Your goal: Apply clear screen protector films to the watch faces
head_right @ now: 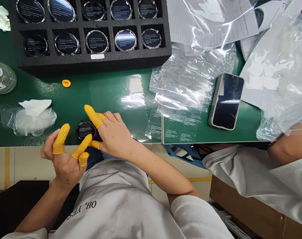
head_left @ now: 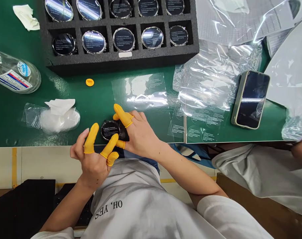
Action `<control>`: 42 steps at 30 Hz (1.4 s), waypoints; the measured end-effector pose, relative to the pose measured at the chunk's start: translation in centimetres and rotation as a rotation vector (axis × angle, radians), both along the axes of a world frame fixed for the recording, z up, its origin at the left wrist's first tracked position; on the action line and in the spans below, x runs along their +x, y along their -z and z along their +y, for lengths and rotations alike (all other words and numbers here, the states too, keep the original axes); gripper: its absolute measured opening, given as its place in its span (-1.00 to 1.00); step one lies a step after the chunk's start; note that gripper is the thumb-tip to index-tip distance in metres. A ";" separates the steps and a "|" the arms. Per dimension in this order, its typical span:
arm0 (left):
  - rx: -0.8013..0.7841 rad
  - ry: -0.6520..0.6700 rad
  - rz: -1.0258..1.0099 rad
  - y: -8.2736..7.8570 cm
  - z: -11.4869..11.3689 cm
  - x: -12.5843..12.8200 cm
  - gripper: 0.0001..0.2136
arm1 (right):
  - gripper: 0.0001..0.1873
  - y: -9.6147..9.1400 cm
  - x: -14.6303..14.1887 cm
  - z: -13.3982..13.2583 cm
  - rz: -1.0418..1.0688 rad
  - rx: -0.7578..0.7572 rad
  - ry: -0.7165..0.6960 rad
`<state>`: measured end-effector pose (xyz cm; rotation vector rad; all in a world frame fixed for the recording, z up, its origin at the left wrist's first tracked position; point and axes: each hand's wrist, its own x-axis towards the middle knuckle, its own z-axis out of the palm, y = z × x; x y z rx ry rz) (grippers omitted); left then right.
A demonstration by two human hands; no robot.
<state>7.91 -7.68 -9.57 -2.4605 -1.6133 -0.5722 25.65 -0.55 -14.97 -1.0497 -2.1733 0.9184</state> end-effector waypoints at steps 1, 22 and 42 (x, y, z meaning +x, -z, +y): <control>-0.011 -0.003 0.005 0.2 0.1 0.3 -0.64 | -0.12 0.0 0.0 0.0 0.002 0.002 0.004; -0.051 -0.260 0.123 -0.4 1.0 -1.3 -0.75 | -0.02 -0.2 0.1 0.1 -0.025 0.006 -0.021; -0.054 -0.075 0.077 0.1 2.1 0.2 -0.77 | -0.23 -0.1 -0.2 0.0 0.022 0.049 0.026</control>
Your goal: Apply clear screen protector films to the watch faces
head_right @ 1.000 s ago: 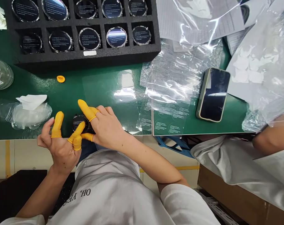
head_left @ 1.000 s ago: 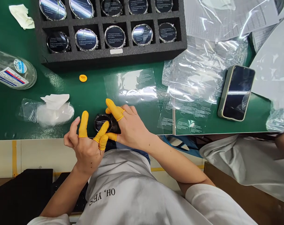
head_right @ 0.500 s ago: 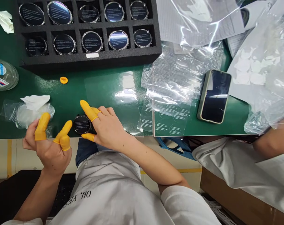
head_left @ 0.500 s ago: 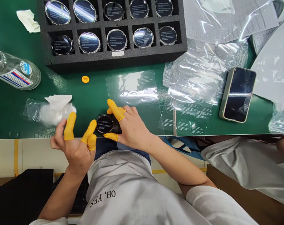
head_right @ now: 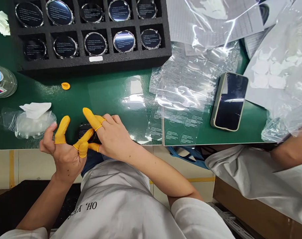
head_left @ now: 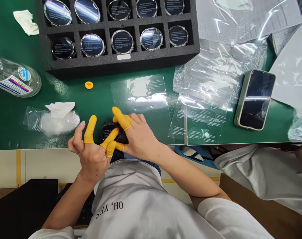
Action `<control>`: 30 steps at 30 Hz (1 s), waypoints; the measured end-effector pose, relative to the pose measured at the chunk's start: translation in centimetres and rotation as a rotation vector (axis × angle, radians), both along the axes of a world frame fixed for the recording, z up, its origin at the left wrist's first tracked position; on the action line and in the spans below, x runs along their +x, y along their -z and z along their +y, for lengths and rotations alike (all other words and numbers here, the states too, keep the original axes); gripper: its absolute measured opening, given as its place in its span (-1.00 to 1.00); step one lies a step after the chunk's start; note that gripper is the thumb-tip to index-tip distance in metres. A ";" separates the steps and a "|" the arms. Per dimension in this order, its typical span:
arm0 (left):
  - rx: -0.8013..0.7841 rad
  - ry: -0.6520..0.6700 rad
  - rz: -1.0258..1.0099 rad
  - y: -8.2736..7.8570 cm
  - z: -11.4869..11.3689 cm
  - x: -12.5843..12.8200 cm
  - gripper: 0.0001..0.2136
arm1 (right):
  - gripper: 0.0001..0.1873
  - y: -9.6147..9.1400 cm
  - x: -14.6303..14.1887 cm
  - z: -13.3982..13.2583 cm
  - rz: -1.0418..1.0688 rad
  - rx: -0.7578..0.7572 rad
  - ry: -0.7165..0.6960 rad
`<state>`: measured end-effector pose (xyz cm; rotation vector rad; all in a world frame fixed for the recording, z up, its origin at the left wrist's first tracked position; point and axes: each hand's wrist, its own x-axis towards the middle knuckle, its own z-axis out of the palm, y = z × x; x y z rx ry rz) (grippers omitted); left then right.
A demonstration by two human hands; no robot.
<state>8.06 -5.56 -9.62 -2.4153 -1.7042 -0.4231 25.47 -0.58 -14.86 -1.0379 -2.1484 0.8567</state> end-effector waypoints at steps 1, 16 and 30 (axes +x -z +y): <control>0.007 -0.006 0.014 0.0 0.1 0.0 -0.77 | -0.23 0.0 0.0 0.0 -0.002 -0.003 -0.001; 0.006 -0.164 0.059 -1.0 -0.3 -1.8 -0.78 | -0.09 -0.4 0.2 0.2 -0.063 -0.073 -0.052; -0.108 -0.170 -0.121 0.4 1.1 -1.0 -0.67 | -0.17 -0.4 0.0 0.1 -0.070 -0.048 -0.030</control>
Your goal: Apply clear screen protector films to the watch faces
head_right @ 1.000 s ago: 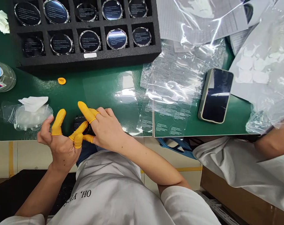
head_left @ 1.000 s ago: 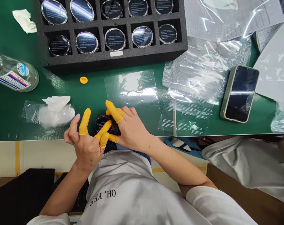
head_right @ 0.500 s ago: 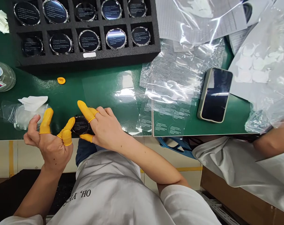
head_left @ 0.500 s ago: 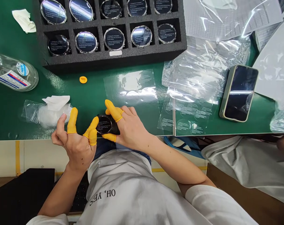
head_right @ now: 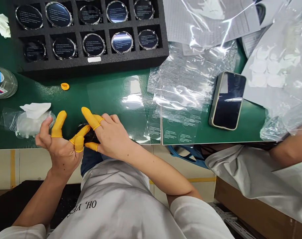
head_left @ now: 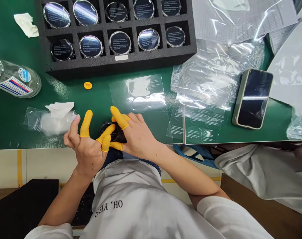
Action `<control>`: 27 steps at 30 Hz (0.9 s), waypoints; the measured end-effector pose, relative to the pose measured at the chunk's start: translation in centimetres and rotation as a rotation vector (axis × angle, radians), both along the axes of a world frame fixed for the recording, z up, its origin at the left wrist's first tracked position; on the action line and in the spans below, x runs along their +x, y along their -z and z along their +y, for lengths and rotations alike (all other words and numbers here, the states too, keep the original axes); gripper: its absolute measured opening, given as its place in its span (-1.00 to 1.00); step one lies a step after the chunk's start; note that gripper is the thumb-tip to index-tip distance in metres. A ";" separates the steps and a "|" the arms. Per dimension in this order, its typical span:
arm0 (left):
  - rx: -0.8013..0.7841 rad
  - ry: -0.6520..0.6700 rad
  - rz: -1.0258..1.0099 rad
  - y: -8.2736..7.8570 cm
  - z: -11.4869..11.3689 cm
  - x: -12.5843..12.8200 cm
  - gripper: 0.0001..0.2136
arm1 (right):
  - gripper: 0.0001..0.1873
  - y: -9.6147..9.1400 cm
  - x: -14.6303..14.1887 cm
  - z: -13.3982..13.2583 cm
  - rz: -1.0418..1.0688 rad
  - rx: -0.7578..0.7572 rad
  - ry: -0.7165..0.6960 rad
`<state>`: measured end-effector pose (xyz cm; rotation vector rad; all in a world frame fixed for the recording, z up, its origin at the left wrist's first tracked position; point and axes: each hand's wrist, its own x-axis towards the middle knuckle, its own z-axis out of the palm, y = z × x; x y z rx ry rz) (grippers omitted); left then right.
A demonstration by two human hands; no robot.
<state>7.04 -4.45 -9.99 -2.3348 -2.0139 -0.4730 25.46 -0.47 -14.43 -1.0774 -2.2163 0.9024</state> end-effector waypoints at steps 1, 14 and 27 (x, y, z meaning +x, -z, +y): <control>0.008 -0.008 0.002 -0.1 0.1 0.0 -0.69 | -0.16 0.0 0.0 0.0 -0.002 -0.001 -0.003; -0.237 -0.228 -0.652 -3.0 0.3 1.2 -0.58 | -0.14 0.4 -0.1 -0.7 0.108 0.309 0.116; -0.387 -0.406 -1.337 -4.1 0.4 4.1 -0.66 | -0.54 -1.9 0.5 -2.3 0.216 0.678 0.378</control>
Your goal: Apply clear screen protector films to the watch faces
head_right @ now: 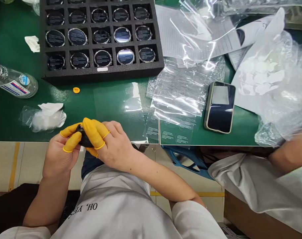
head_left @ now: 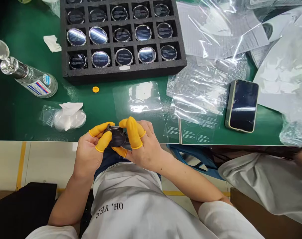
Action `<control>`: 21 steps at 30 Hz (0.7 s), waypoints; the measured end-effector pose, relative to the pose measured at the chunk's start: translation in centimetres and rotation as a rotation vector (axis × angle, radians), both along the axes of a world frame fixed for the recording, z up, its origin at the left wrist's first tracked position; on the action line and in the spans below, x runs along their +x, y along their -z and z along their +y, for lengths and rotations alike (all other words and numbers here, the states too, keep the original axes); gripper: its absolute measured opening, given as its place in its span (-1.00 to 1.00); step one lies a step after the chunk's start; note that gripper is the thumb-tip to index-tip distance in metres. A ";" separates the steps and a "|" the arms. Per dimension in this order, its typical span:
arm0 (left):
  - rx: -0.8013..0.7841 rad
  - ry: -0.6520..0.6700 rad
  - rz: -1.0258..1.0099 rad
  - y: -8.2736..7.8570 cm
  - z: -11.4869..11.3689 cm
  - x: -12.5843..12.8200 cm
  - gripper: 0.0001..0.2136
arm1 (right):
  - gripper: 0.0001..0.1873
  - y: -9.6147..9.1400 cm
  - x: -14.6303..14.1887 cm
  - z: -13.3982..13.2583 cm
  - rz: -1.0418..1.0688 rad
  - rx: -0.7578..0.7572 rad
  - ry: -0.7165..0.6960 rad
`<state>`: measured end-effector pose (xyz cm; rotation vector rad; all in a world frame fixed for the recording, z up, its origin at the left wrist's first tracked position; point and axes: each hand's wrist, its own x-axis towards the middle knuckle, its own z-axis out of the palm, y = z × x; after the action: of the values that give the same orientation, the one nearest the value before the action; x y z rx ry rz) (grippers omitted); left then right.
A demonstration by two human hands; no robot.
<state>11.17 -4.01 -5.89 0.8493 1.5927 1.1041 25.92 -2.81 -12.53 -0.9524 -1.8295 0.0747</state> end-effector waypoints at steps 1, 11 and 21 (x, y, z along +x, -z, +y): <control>0.001 -0.018 -0.018 -0.1 0.0 0.2 -0.66 | -0.54 -0.1 -0.1 -0.1 0.023 0.010 -0.009; -0.074 0.001 -0.154 -0.8 -0.2 0.5 -0.60 | -0.08 -0.8 0.0 -0.1 0.064 -0.079 -0.099; 0.031 -0.073 -0.139 -0.4 -0.4 1.1 -0.69 | -0.10 -0.7 -0.6 -0.6 0.102 -0.011 -0.072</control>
<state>12.28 -4.38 -5.48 0.7231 1.5041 1.2156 25.30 -3.40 -11.80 -0.8748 -1.7703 0.1757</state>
